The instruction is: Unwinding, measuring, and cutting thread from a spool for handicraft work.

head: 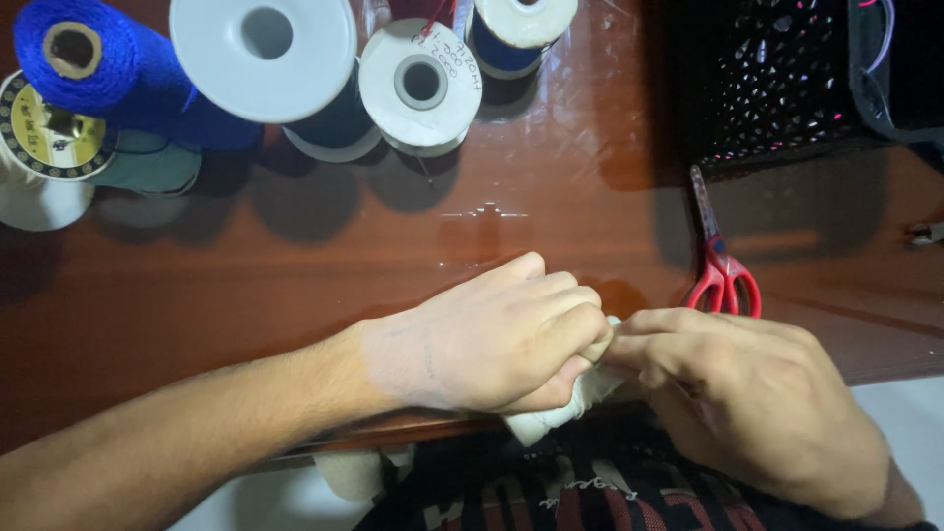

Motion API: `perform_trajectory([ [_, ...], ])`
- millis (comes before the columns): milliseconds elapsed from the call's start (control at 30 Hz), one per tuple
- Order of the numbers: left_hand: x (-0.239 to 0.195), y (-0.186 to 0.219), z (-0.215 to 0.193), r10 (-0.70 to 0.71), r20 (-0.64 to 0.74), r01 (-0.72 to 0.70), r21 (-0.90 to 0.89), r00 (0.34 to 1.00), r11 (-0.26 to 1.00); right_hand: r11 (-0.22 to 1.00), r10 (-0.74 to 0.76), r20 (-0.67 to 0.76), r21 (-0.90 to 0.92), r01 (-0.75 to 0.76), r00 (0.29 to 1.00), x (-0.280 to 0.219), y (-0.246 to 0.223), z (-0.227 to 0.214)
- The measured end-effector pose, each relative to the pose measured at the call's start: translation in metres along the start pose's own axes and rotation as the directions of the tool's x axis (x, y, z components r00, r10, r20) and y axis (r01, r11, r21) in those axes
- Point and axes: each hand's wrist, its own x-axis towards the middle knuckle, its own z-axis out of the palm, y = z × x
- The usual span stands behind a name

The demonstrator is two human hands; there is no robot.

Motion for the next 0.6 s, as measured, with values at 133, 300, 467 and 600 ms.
perform_trajectory([
  [133, -0.001, 0.001, -0.001, -0.093, 0.067, 0.097, -0.056, 0.993, 0.994, 0.965, 0.050, -0.139, 0.262, -0.012, 0.989, 0.002, -0.002, 0.007],
  [300, 0.001, 0.002, -0.008, -0.138, 0.065, 0.147, -0.181, 0.988, 0.972, 0.851, 0.165, -0.074, 0.515, -0.104, 0.984, 0.000, -0.005, 0.010],
  [467, -0.002, 0.017, -0.027, -0.254, 0.073, 0.264, -0.306, 0.964, 0.915, 0.824, 0.184, -0.046, 0.552, -0.128, 0.982, -0.006, 0.000, 0.017],
  [600, -0.008, 0.031, -0.029, -0.334, 0.025, 0.329, -0.249, 0.942, 0.911, 0.818, 0.161, -0.064, 0.567, -0.097, 0.985, -0.009, 0.005, 0.021],
])
